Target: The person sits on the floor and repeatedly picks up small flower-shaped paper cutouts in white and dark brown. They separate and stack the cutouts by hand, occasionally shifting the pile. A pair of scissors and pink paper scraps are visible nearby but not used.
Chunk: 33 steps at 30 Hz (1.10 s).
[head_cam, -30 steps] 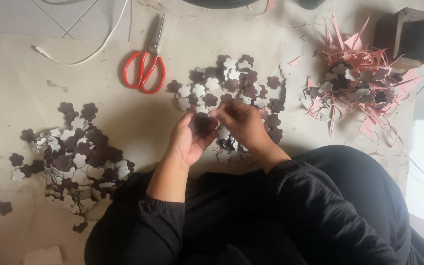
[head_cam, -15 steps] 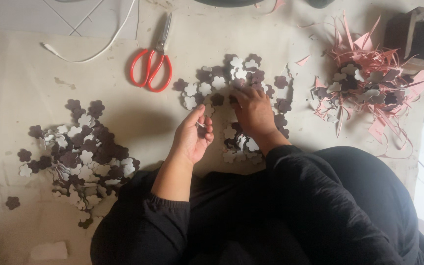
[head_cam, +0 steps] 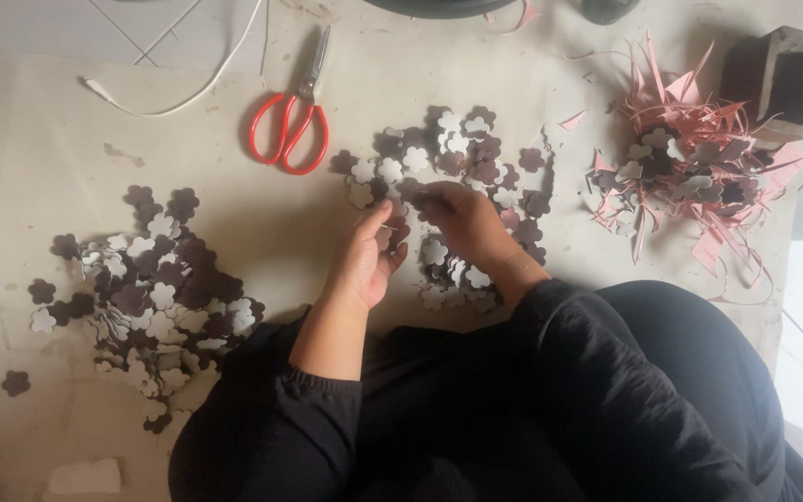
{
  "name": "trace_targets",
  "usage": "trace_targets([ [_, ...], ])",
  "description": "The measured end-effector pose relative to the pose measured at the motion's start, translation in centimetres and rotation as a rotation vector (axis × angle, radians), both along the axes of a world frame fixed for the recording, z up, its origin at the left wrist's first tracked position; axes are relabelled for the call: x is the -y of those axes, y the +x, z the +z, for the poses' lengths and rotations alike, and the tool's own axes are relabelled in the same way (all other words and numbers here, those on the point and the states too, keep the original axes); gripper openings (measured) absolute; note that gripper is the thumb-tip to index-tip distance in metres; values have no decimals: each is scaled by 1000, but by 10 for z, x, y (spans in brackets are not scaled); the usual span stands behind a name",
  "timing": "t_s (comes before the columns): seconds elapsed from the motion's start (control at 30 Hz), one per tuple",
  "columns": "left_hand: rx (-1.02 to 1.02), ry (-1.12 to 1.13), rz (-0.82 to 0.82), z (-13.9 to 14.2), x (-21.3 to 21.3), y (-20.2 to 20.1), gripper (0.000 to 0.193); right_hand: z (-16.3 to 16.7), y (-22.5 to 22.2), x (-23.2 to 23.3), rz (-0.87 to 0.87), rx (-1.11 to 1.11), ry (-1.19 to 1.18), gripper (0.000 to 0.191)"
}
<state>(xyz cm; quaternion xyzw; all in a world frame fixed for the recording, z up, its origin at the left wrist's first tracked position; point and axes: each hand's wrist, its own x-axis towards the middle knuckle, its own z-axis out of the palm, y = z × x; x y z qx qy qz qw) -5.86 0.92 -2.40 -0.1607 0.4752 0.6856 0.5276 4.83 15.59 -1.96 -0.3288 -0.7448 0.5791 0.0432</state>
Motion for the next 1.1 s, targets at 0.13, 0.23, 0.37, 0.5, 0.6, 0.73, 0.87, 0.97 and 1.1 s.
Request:
trace_targets([
  [0.13, -273, -100, -166, -3, -2, 6, 23, 5, -1, 10, 31, 7, -100, 26],
  [0.23, -299, -166, -149, -5, -3, 5, 20, 2, 0, 11, 48, -67, -188, 26],
  [0.37, -282, -101, -21, -6, -2, 4, 22, -8, -5, 5, 63, -242, 132, 28],
  [0.5, -243, -39, 41, 1, -1, 3, 26, -20, -15, 6, 111, -180, 724, 27],
  [0.6, -221, -49, 57, 9, -1, 1, 30, -31, -22, 8, 83, -189, 720, 32],
  [0.73, -275, -108, 16, 15, -1, -2, 42, -34, -24, 2, 115, 92, 575, 17],
  [0.87, -229, -11, -30, 12, -3, -3, 31, -20, 4, -3, 61, 67, 512, 15],
  [0.97, -197, -15, -52, 10, -2, 0, 32, 6, 33, -6, -15, 103, 200, 20],
  [1.1, -42, -24, -98, 14, -7, 5, 31, 44, 59, -3, -108, 104, -80, 31],
])
